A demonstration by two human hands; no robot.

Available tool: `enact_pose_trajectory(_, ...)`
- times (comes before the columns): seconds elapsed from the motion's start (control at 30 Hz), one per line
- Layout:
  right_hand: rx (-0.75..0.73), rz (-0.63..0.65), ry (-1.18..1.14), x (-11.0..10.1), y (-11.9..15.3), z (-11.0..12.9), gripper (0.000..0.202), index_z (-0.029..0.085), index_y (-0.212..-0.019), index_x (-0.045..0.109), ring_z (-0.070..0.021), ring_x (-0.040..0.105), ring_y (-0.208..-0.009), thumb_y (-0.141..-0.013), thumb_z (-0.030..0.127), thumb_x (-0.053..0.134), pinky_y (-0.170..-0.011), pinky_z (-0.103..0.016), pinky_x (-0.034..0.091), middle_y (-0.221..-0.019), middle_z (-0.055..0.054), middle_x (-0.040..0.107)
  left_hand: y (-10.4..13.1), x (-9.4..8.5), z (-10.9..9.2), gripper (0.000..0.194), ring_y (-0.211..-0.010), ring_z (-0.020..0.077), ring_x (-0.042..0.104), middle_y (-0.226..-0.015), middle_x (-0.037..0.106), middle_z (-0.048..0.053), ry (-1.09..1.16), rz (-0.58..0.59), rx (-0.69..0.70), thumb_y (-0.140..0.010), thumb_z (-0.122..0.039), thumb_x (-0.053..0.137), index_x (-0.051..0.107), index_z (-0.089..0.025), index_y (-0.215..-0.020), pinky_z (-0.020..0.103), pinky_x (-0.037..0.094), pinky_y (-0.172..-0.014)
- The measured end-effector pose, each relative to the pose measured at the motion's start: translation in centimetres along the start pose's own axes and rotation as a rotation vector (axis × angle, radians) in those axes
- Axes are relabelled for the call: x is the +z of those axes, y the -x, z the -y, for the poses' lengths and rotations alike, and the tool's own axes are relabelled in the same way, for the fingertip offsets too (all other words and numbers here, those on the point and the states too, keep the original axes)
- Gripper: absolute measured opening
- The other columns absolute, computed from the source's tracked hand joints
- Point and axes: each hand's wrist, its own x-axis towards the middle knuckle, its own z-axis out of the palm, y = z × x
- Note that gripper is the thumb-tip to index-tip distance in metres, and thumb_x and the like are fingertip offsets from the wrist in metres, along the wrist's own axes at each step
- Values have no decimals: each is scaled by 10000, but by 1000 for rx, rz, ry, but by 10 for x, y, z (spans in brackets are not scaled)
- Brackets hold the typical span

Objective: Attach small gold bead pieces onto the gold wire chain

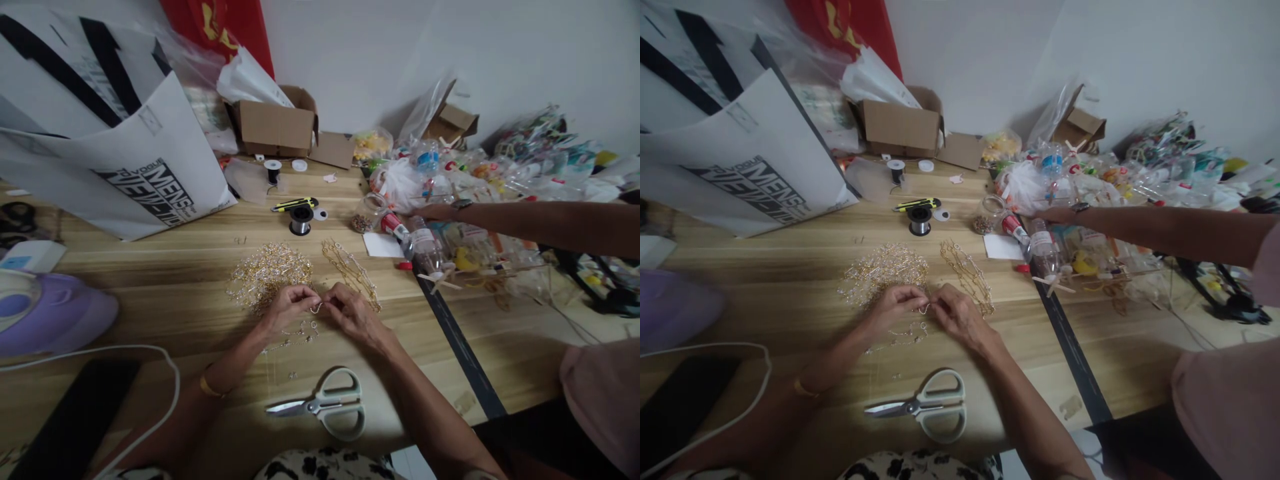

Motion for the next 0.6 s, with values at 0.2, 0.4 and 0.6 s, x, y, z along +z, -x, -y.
enact_pose_trajectory(0.2, 2, -1, -32, -1, -1, -1, 96, 182, -851, 583, -137, 517, -674, -900, 225, 512, -610, -252, 408, -773, -27, 558, 2, 2, -3, 205, -597, 107, 516, -623, 604, 3, -3, 32, 5, -712, -327, 678, 644, -127, -680, 223, 402, -594)
enact_pose_trajectory(0.4, 63, 11, -104, 1, -1, -6, 63, 178, -820, 587, -131, 515, -680, -861, 218, 563, -590, -240, 393, -763, -15, 553, 2, 3, 1, 184, -594, 109, 519, -623, 612, 11, -134, 40, 50, -732, -292, 658, 663, -117, -676, 220, 389, -585)
enact_pose_trajectory(0.6, 121, 36, -194, -1, -3, -7, 84, 163, -788, 610, -126, 511, -685, -838, 228, 590, -583, -227, 379, -738, -8, 559, 3, 2, 3, 191, -631, 126, 542, -676, 648, 34, -201, 64, 89, -757, -296, 644, 686, -114, -722, 232, 405, -613)
